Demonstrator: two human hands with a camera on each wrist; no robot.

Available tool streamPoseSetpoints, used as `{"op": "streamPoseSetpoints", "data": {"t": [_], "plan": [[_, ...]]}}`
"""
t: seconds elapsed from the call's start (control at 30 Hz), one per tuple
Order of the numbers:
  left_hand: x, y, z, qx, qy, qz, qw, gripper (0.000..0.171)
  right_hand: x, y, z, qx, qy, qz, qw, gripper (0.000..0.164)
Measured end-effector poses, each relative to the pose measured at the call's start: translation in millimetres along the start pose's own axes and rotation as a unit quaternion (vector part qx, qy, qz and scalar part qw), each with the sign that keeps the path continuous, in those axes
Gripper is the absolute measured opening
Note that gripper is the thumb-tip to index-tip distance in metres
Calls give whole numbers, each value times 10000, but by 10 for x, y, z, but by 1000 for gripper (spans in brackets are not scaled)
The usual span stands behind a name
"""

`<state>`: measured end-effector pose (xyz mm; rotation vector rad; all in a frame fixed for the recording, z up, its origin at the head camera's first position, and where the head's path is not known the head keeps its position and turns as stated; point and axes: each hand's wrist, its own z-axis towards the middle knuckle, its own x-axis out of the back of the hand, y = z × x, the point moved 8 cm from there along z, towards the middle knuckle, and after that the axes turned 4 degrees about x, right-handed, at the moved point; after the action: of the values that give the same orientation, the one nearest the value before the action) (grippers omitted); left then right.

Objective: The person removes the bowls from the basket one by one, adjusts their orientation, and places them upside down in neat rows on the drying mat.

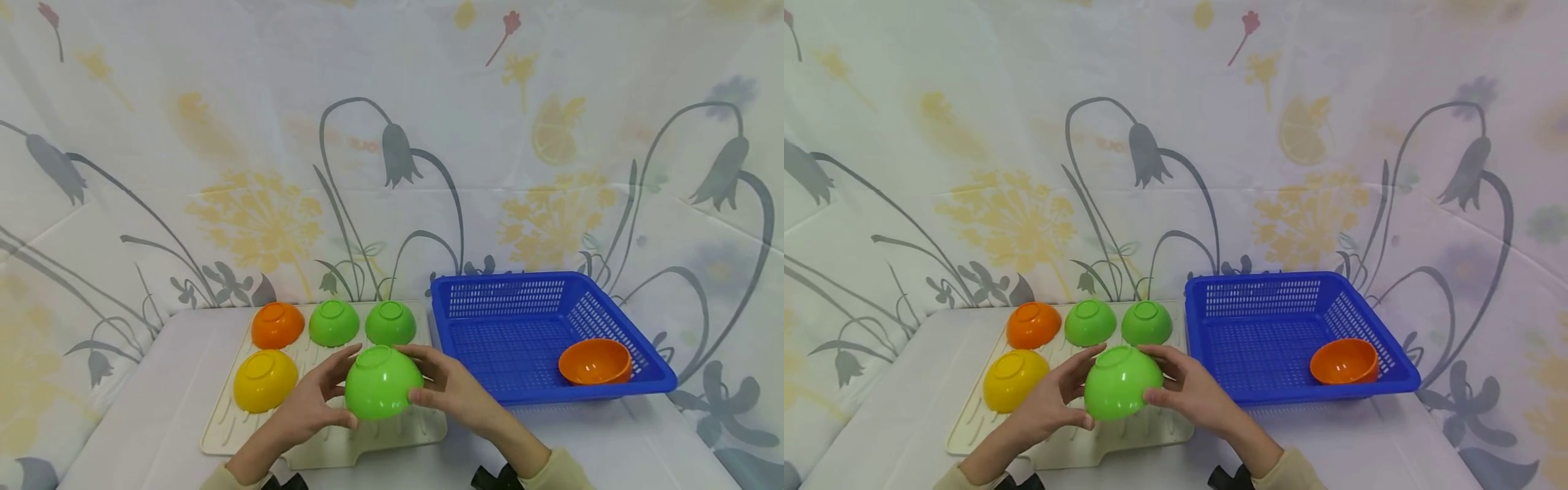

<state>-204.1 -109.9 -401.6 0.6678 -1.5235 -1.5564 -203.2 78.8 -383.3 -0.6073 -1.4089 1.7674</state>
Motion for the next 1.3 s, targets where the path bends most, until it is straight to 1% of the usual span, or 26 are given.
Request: {"op": "streamPoseSetpoints", "data": {"t": [0.07, 0.13, 0.17, 0.27, 0.37, 0.47, 0.6, 0.73, 0.87, 0.97, 1.13, 1.3], "plan": [[-29, -31, 2, 151, -234, -227, 9994, 97, -19, -1, -3, 107, -112, 111, 9998, 61], [-36, -42, -1, 153, -304, -157, 9993, 96, -35, 0, -4, 180, -188, 166, 9995, 62], [-30, -43, -5, 126, -272, -48, 9995, 95, -39, 1, -6, 196, -186, 143, 9995, 62], [14, -40, -16, 67, -14, 356, 9993, 94, -33, -6, -14, 222, -27, -39, 9997, 61], [65, -43, -28, 139, 282, 694, 9971, 95, -16, -20, -22, 250, 313, -401, 9984, 61], [105, -57, -31, 265, 549, 952, 9936, 96, -4, -32, -26, 223, 751, -733, 9942, 60], [131, -71, -27, 321, 903, 1276, 9872, 97, -1, -27, -30, 50, 1344, -912, 9867, 59], [151, -80, -22, 367, 1212, 1449, 9813, 99, -28, 8, -27, -41, 1656, -1066, 9804, 58], [168, -90, -25, 464, 1374, 1475, 9784, 101, -68, 86, 2, -97, 1698, -1158, 9786, 60], [184, -106, -38, 565, 1468, 1541, 9755, 100, -96, 136, 41, -119, 1686, -1093, 9795, 63], [222, -139, -66, 702, 1693, 1827, 9659, 101, -139, 193, 110, -92, 1643, -1217, 9788, 66], [236, -180, -83, 825, 1748, 1949, 9616, 102, -187, 241, 183, -21, 1618, -1393, 9769, 66]]}}
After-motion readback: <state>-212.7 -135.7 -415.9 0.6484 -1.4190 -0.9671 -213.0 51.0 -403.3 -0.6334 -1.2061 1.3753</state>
